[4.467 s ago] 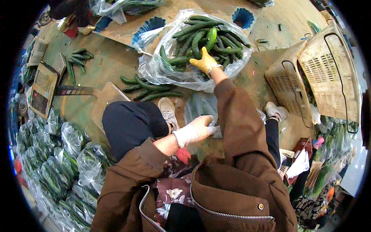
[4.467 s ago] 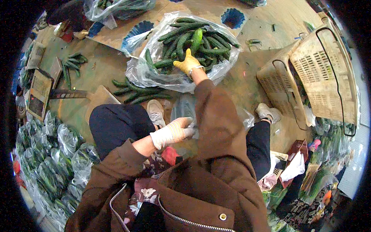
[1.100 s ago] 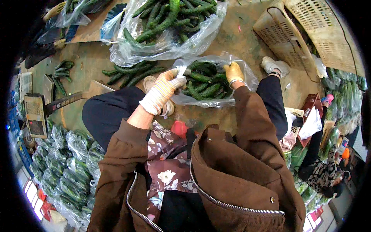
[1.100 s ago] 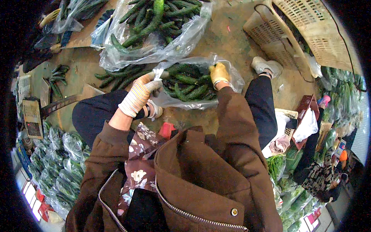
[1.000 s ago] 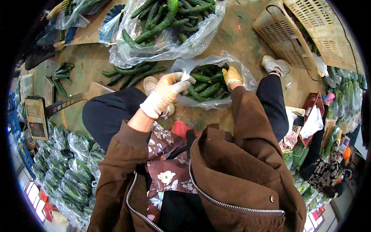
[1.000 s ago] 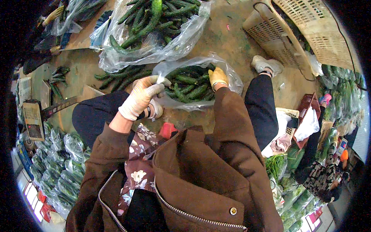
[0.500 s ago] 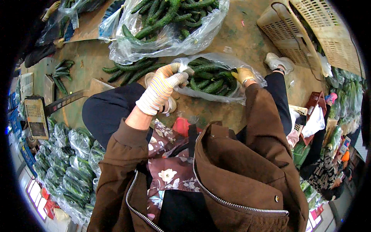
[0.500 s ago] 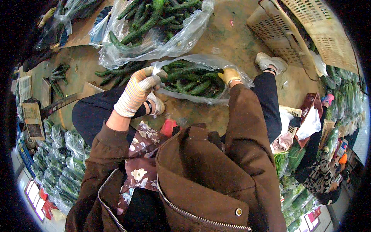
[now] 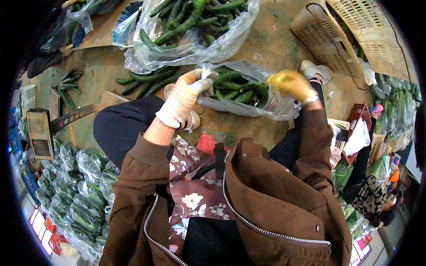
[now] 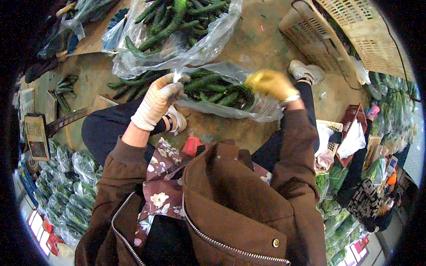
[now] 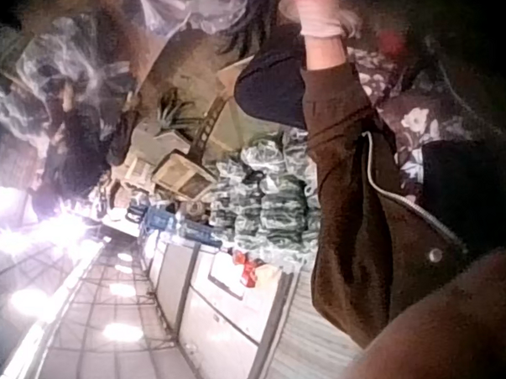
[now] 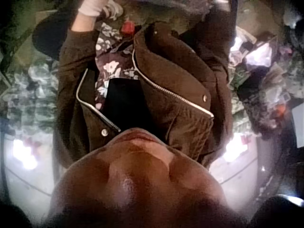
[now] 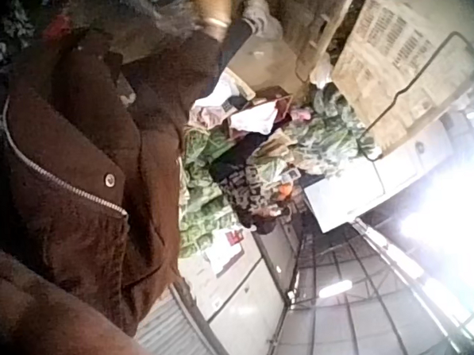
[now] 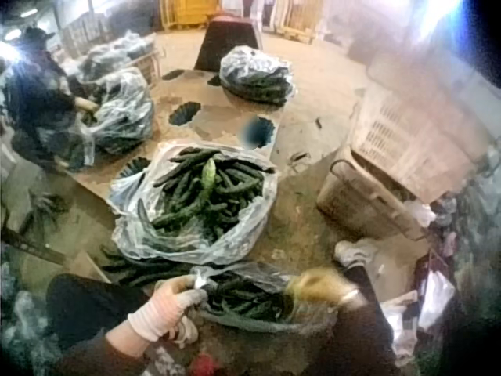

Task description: The person sits on the floor and packs cucumbers into plastic bags. They repeatedly pick cucumbers from a large pile, place them into a bag, and then weigh the bag on a digital scale before tying it and setting it aside.

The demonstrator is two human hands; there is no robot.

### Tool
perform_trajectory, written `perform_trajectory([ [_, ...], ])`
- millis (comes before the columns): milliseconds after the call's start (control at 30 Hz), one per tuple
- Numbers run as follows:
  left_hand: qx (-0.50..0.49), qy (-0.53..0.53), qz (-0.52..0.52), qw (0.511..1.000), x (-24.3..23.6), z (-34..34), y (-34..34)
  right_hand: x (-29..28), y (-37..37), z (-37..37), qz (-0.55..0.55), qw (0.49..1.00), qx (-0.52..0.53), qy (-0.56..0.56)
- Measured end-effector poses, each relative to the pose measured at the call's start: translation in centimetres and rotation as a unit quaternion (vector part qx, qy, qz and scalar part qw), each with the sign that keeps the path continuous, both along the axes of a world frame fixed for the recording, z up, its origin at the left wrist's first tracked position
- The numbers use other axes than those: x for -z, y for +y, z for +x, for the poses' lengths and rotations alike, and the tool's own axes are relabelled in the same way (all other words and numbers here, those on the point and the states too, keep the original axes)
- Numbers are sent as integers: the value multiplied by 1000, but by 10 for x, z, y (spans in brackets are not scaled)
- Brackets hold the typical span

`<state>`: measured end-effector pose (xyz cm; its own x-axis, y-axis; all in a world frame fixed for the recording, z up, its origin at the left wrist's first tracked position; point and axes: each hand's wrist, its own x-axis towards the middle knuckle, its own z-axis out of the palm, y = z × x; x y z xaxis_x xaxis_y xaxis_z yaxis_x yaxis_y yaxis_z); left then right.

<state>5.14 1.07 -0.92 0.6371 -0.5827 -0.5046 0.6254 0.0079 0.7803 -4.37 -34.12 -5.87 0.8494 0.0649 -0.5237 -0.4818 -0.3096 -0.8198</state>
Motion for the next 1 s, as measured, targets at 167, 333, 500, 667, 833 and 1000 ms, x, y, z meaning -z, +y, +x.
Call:
perform_trajectory([
  [167,18,-23,-19,999,0,-4,-8,-155,-21,24,-164,883,142,-415],
  [333,-6,-47,2,999,10,-4,-4,-51,60,57,82,981,-172,-41],
  [500,4,-19,-18,1000,20,-2,-1,96,97,62,-443,858,-260,6],
  [667,-22,-1,11,1000,18,-1,-1,131,73,41,-383,906,-160,-86],
  [833,94,-8,94,991,11,-16,-15,126,51,42,-283,942,-78,-163],
  [1000,324,-90,-18,942,-3,-40,-27,141,81,61,-447,887,-76,-81],
])
